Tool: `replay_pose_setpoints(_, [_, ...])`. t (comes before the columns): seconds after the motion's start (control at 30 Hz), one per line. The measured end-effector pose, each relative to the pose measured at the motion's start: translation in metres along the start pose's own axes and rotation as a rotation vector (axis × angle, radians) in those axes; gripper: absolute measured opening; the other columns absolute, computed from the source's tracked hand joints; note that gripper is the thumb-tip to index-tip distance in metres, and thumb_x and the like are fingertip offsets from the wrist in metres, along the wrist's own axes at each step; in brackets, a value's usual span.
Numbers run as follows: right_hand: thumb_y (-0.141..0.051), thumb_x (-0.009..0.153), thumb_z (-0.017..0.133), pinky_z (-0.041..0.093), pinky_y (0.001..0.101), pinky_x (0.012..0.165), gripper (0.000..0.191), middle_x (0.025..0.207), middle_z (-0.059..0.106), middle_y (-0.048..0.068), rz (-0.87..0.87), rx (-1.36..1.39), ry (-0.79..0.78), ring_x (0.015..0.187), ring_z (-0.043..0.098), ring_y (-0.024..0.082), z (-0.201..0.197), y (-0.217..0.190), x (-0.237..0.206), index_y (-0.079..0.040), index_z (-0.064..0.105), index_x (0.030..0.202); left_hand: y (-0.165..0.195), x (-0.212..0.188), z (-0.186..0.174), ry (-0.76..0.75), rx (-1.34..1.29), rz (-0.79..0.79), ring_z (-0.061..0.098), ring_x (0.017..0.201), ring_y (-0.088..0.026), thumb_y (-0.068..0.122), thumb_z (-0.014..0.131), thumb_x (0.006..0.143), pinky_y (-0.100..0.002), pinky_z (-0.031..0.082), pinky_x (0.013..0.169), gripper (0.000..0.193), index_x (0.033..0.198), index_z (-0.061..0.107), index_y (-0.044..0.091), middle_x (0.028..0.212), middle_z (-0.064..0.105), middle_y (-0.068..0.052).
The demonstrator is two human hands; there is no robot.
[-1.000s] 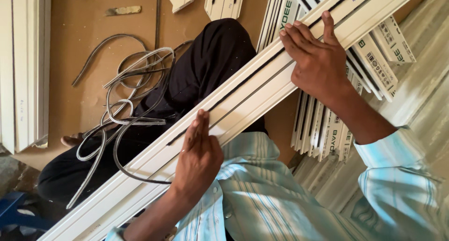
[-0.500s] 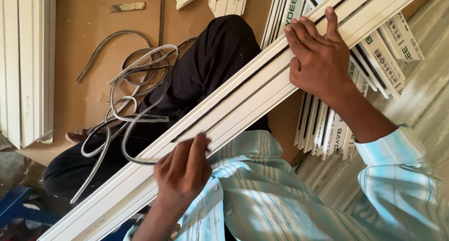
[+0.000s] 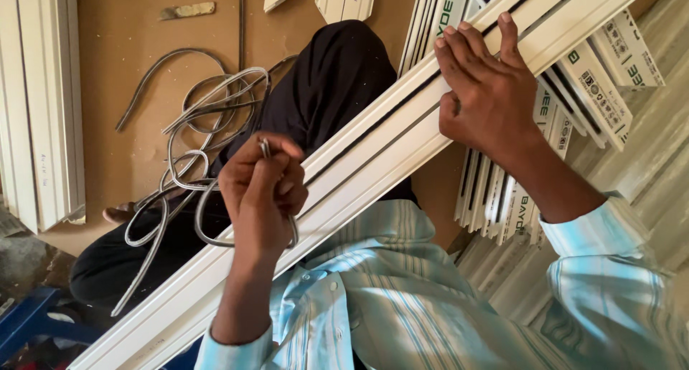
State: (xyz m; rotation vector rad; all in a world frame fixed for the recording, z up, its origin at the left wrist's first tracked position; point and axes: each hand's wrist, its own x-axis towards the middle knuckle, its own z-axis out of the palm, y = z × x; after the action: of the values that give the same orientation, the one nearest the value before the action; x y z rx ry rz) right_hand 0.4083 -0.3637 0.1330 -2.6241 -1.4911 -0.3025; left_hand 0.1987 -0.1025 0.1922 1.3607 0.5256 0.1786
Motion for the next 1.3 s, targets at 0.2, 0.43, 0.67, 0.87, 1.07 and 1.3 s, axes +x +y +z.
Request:
replay_pose_setpoints(0.2, [-0.001, 0.085, 0.058, 0.024, 0.0538, 0.136, 0.053, 0.139, 0.070, 0.018, -0.010, -0.036, 0.035, 0.137, 0.065, 0.027, 0.001, -0.003, 0.001, 0.005, 0.071, 0.136, -0.003, -0.003, 0.020, 0.056, 0.835, 0.589, 0.064, 0.061, -0.019, 0.016, 0.070, 0.101, -0.032, 0.046, 0.050, 0.013, 0.093, 0.063, 0.008, 0.078, 0.062, -0.006])
replay_pose_setpoints(0.43, [-0.004, 0.086, 0.060, 0.019, 0.0507, 0.134, 0.051, 0.138, 0.070, 0.018, 0.002, -0.059, 0.015, 0.138, 0.064, 0.026, 0.002, -0.006, -0.002, 0.005, 0.070, 0.136, -0.029, -0.001, 0.022, -0.049, 1.215, 0.534, 0.065, 0.061, -0.022, 0.001, 0.068, 0.084, -0.036, 0.045, 0.044, 0.020, 0.103, 0.070, 0.004, 0.076, 0.062, -0.006])
replay_pose_setpoints(0.67, [-0.008, 0.089, 0.061, 0.018, 0.0509, 0.134, 0.049, 0.137, 0.070, 0.019, 0.002, -0.064, 0.009, 0.138, 0.064, 0.027, 0.003, -0.008, -0.001, 0.005, 0.070, 0.135, -0.030, -0.004, 0.026, -0.144, 1.242, 0.499, 0.066, 0.062, -0.024, 0.003, 0.067, 0.081, -0.037, 0.046, 0.044, 0.008, 0.086, 0.062, 0.005, 0.072, 0.059, -0.007])
replay_pose_setpoints(0.87, [-0.014, 0.095, 0.063, 0.017, 0.0527, 0.135, 0.042, 0.137, 0.069, 0.019, -0.020, -0.115, -0.010, 0.137, 0.062, 0.028, 0.004, -0.008, 0.000, 0.005, 0.070, 0.132, -0.031, 0.000, 0.029, -0.195, 1.458, 0.390, 0.067, 0.061, -0.024, 0.000, 0.064, 0.083, -0.036, 0.049, 0.039, 0.013, 0.077, 0.053, 0.005, 0.072, 0.059, -0.009])
replay_pose_setpoints(1.07, [-0.015, 0.087, 0.064, 0.018, 0.0543, 0.131, 0.051, 0.139, 0.068, 0.021, 0.005, -0.095, -0.006, 0.141, 0.061, 0.030, 0.001, -0.013, 0.004, 0.007, 0.070, 0.133, -0.036, 0.007, 0.034, -0.175, 1.523, 0.412, 0.070, 0.062, -0.030, 0.002, 0.062, 0.086, -0.041, 0.053, 0.044, 0.011, 0.081, 0.052, 0.003, 0.070, 0.063, -0.012])
replay_pose_setpoints(1.3, [-0.013, 0.082, 0.064, 0.019, 0.0550, 0.131, 0.054, 0.139, 0.069, 0.021, 0.012, -0.074, 0.001, 0.139, 0.062, 0.030, -0.001, -0.015, 0.006, 0.006, 0.071, 0.132, -0.038, 0.016, 0.033, -0.254, 1.431, 0.266, 0.069, 0.056, -0.035, 0.005, 0.061, 0.089, -0.047, 0.053, 0.044, 0.012, 0.083, 0.052, 0.002, 0.068, 0.066, -0.016])
